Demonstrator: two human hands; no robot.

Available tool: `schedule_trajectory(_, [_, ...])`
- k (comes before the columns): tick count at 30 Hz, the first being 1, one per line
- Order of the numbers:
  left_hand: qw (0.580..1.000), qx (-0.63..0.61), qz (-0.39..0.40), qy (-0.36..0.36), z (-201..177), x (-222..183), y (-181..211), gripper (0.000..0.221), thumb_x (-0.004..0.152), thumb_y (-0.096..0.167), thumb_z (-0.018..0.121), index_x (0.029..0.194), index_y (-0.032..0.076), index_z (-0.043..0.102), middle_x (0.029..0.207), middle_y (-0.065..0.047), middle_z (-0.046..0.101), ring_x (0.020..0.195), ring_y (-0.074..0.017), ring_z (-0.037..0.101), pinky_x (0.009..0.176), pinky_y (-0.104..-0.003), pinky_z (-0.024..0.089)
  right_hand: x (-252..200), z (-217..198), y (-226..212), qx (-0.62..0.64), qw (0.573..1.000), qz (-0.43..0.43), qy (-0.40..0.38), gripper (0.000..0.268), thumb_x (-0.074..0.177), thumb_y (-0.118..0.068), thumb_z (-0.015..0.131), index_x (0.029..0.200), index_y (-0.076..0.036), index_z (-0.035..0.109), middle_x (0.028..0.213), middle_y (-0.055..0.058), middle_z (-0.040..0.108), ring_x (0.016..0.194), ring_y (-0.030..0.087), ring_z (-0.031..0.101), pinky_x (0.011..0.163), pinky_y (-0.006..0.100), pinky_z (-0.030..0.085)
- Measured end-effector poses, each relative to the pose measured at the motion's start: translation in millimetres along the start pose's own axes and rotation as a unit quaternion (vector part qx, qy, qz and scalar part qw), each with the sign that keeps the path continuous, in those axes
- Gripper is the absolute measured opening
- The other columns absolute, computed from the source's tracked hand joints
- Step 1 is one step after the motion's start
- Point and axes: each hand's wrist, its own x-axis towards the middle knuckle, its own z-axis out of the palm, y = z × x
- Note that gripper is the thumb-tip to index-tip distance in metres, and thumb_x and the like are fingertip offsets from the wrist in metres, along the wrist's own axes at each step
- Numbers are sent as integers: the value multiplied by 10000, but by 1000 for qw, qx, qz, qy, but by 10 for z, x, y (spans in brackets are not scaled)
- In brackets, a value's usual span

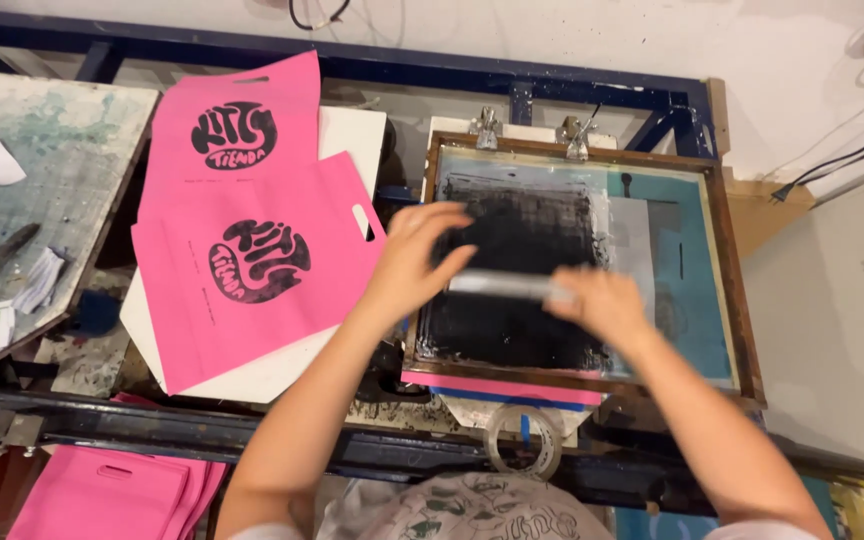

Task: Screen printing a black logo onto pink plastic bags using a manual screen printing press and squeegee.

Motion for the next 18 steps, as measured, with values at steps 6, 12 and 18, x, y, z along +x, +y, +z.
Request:
schedule_trajectory(6, [922,307,-11,-236,1267,968,-1221,637,669,557,893,1181,216,726,1114,-66,749,1131,-299,664,996,-497,484,1406,-129,438,-51,998,25,4,405,808,-636,723,1099,-356,692,949,20,777,978,289,767,842,467,608])
schedule_trajectory(12, [870,346,-91,-339,1876,1245,-2030,223,688,247,866,850,124,774,812,-105,766,841,-362,756,825,-518,563,1815,-201,315,-24,990,112,-86,507,752,-700,743,1132,-364,738,1018,25,795,1049,290,762,908,456,596])
schedule_trajectory(18, [872,289,-82,-387,1752,1273,-2008,175,680,112,832,839,79,765,802,-134,765,843,-402,766,791,-551,609,1736,84,326,-54,990,122,-36,698,649,-794,746,1048,-221,754,917,83,773,921,351,774,816,497,609])
